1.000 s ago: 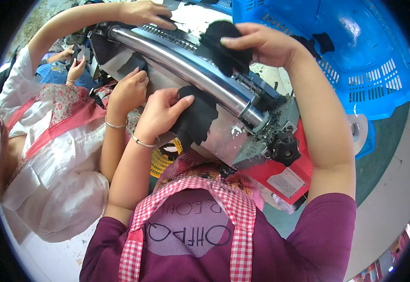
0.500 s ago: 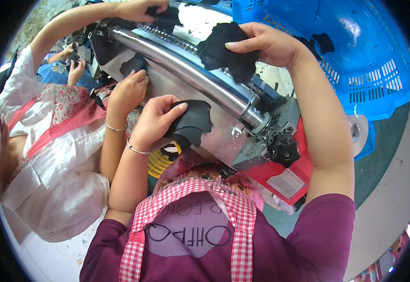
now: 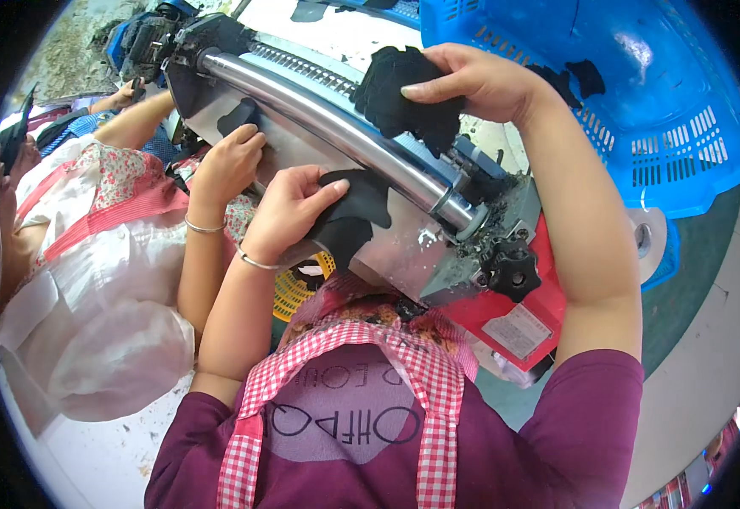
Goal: The person uses a roller machine to apply glue to several black shoe components. They pick up individual pieces from a blue basket, feed them through the machine rollers, and stack the finished parts.
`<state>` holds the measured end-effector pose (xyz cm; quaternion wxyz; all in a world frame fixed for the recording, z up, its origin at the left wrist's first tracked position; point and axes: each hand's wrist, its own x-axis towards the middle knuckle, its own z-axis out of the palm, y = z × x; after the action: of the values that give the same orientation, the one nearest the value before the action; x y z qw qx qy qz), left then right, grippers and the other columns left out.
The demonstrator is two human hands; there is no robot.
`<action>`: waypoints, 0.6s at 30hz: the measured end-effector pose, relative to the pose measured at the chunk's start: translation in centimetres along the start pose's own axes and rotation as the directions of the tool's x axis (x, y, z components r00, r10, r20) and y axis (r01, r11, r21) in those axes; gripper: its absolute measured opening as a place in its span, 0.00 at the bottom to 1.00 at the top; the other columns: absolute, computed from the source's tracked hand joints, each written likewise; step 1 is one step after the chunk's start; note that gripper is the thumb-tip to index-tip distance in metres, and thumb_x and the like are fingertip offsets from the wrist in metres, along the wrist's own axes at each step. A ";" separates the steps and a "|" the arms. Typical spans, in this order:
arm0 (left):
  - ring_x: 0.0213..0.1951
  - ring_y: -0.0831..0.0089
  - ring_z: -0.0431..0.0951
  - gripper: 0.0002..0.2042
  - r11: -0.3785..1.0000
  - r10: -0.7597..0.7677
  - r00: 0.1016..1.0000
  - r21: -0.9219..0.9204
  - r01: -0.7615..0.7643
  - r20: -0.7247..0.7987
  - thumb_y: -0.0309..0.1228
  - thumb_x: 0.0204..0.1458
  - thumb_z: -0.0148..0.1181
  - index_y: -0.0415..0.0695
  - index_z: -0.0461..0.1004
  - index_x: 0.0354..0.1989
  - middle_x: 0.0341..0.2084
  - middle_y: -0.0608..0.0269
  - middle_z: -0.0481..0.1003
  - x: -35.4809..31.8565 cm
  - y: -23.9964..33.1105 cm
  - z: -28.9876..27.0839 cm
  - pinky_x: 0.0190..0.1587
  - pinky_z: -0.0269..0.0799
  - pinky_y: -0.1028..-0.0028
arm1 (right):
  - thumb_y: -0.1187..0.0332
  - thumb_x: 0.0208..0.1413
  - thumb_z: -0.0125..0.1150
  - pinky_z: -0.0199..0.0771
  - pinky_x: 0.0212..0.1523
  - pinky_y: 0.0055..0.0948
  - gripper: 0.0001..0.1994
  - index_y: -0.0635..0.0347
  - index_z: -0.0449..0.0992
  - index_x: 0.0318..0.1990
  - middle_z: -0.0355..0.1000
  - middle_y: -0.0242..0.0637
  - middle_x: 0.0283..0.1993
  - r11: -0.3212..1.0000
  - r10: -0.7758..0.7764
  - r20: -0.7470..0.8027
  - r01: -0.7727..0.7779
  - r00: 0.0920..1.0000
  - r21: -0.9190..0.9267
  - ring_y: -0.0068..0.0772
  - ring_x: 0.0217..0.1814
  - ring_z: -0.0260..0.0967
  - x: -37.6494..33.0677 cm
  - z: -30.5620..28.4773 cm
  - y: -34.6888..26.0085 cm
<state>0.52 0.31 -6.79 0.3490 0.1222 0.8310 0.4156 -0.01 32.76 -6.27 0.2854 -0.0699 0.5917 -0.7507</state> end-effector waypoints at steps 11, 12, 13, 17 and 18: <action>0.27 0.78 0.82 0.11 0.942 -0.027 0.989 -0.328 0.074 0.145 0.31 0.57 0.66 0.32 0.79 0.37 0.24 0.60 0.81 -0.8 0.9 0.4 0.28 0.75 0.78 | 0.64 0.56 0.69 0.69 0.58 0.25 0.28 0.66 0.71 0.62 0.74 0.34 0.56 0.961 0.139 -0.043 -0.146 0.989 -0.235 0.22 0.56 0.68 0.3 -0.3 1.0; 0.25 0.77 0.82 0.11 0.980 -0.064 0.990 -0.179 0.087 0.128 0.31 0.57 0.65 0.32 0.79 0.35 0.23 0.59 0.81 -0.4 1.1 0.3 0.28 0.75 0.78 | 0.65 0.56 0.69 0.69 0.59 0.25 0.28 0.67 0.70 0.62 0.74 0.36 0.56 0.987 0.114 -0.015 -0.115 0.993 -0.112 0.22 0.57 0.69 0.0 -0.6 0.4; 0.21 0.75 0.81 0.13 0.996 -0.011 0.997 -0.086 0.017 0.070 0.33 0.58 0.64 0.32 0.79 0.33 0.21 0.58 0.81 0.1 1.2 0.4 0.27 0.75 0.76 | 0.66 0.57 0.69 0.68 0.61 0.25 0.28 0.70 0.70 0.62 0.75 0.38 0.57 0.994 0.108 -0.014 -0.108 0.994 0.009 0.24 0.57 0.70 -0.3 -0.5 -0.2; 0.22 0.76 0.80 0.13 0.988 -0.033 0.999 -0.147 0.037 0.029 0.35 0.59 0.64 0.34 0.79 0.32 0.21 0.58 0.81 0.5 3.4 1.0 0.26 0.75 0.76 | 0.60 0.56 0.70 0.67 0.63 0.29 0.34 0.68 0.66 0.66 0.72 0.39 0.60 0.868 0.223 -0.060 -0.226 0.973 -0.442 0.28 0.61 0.67 -0.2 0.3 1.0; 0.23 0.77 0.80 0.12 0.978 -0.063 0.998 -0.197 0.067 0.027 0.33 0.60 0.64 0.33 0.78 0.36 0.22 0.59 0.80 0.4 3.0 1.1 0.26 0.75 0.76 | 0.55 0.56 0.70 0.65 0.65 0.31 0.36 0.67 0.65 0.67 0.71 0.40 0.62 0.879 0.277 0.000 -0.254 0.961 -0.404 0.28 0.62 0.66 0.2 0.5 0.4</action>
<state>0.68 3.05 -5.10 0.3813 0.0639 0.7856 0.4831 0.23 32.17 -6.56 0.3821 -0.0666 0.7281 -0.5652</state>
